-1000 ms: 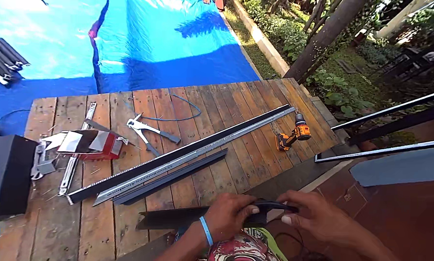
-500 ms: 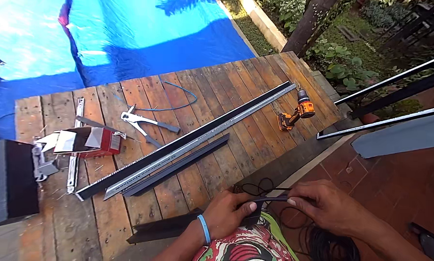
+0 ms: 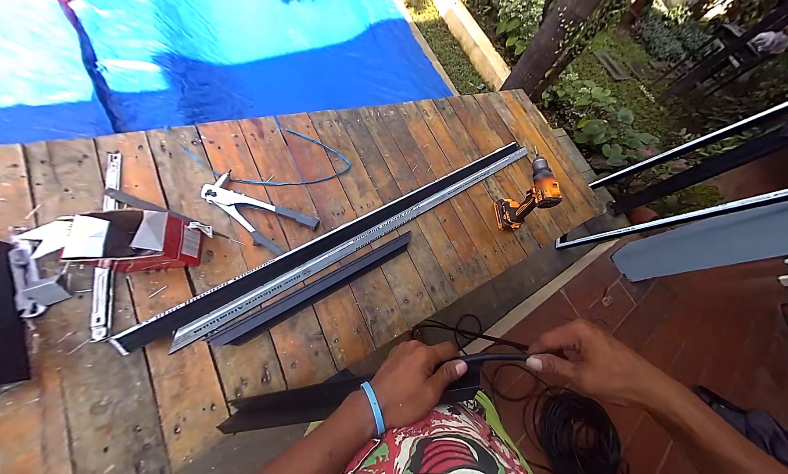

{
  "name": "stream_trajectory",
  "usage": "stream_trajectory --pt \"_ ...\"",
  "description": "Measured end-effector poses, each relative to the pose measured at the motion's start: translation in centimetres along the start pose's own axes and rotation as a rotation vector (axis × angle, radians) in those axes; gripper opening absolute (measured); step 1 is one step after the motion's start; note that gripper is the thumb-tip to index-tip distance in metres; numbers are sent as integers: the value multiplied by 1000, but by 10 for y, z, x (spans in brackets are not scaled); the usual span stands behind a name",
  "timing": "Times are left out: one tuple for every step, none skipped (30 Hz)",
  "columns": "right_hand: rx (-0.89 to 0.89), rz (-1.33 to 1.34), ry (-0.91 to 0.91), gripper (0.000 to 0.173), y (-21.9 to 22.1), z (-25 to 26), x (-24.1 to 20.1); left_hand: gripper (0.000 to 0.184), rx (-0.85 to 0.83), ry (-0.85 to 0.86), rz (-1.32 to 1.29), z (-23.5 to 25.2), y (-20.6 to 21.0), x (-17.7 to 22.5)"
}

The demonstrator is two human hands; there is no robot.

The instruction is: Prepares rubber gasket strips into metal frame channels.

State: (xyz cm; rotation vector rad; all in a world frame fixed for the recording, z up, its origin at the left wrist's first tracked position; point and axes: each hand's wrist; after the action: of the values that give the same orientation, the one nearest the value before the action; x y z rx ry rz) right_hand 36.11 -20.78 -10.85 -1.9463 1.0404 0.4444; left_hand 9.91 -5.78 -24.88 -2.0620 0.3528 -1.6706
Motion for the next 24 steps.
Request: stream_trajectory --pt "12 -26 -3 31 2 0 -8 54 -11 -5 16 -1 -1 0" --pt "11 -63 2 31 4 2 -18 55 -20 -8 31 -2 -1 1" --pt "-9 -110 17 31 6 6 -28 58 -31 -7 45 -3 -1 3" --pt "-47 -162 52 31 8 12 -38 60 -38 -5 56 -4 -1 5" --pt "-93 -201 93 31 12 19 -47 61 -47 -6 63 -4 -1 6" --pt "-136 -229 128 33 18 26 -54 62 -55 -8 64 -4 -1 7" --pt "-166 -245 148 34 24 31 -60 61 -57 -8 61 -4 0 8" --pt "-179 -252 148 36 28 34 -61 60 -51 -8 53 -4 1 8" --pt "-181 -251 131 37 28 34 -56 59 -45 -8 44 -5 2 8" --pt "-180 -242 106 40 22 31 -48 59 -39 -7 42 -6 1 9" --pt "-175 -218 80 41 13 28 -36 59 -34 -8 42 -7 0 8" --pt "-169 -182 63 41 2 23 -23 59 -35 -9 41 -9 0 8" --pt "-167 -128 60 40 -9 17 -12 59 -37 -9 43 -10 0 8" --pt "-164 -75 58 38 -16 11 -5 58 -39 -7 47 -10 -1 9" --pt "-153 -45 53 36 -20 6 -5 58 -38 -4 49 -10 -1 9" --pt "-138 -43 36 35 -19 4 -9 58 -32 -1 55 -10 -2 9" --pt "-118 -57 20 34 -14 3 -15 58 -25 1 58 -10 -2 8" --pt "-95 -86 12 34 -8 3 -23 58 -23 3 61 -11 -1 8" --pt "-79 -129 26 35 -1 5 -32 59 -27 3 64 -11 -1 8" --pt "-77 -179 58 36 7 9 -43 60 -30 0 65 -11 -1 8" --pt "-89 -229 94 37 14 14 -52 60 -28 -2 67 -10 -1 8" --pt "-103 -262 121 38 20 17 -57 60 -28 -4 65 -11 0 8" --pt "-111 -275 124 39 22 19 -55 59 -23 -6 62 -11 2 7" --pt "-116 -269 96 40 20 19 -47 59 -15 -6 59 -11 2 7"
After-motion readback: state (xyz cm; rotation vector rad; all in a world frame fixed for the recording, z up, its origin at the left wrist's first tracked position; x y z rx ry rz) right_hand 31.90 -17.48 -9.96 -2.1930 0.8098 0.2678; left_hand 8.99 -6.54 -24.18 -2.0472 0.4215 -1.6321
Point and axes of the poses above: each hand's wrist, its own z-axis towards the middle knuckle, its own y-axis out of the palm, x = y × z, and after that the axes turned 11 degrees about z, right-handed
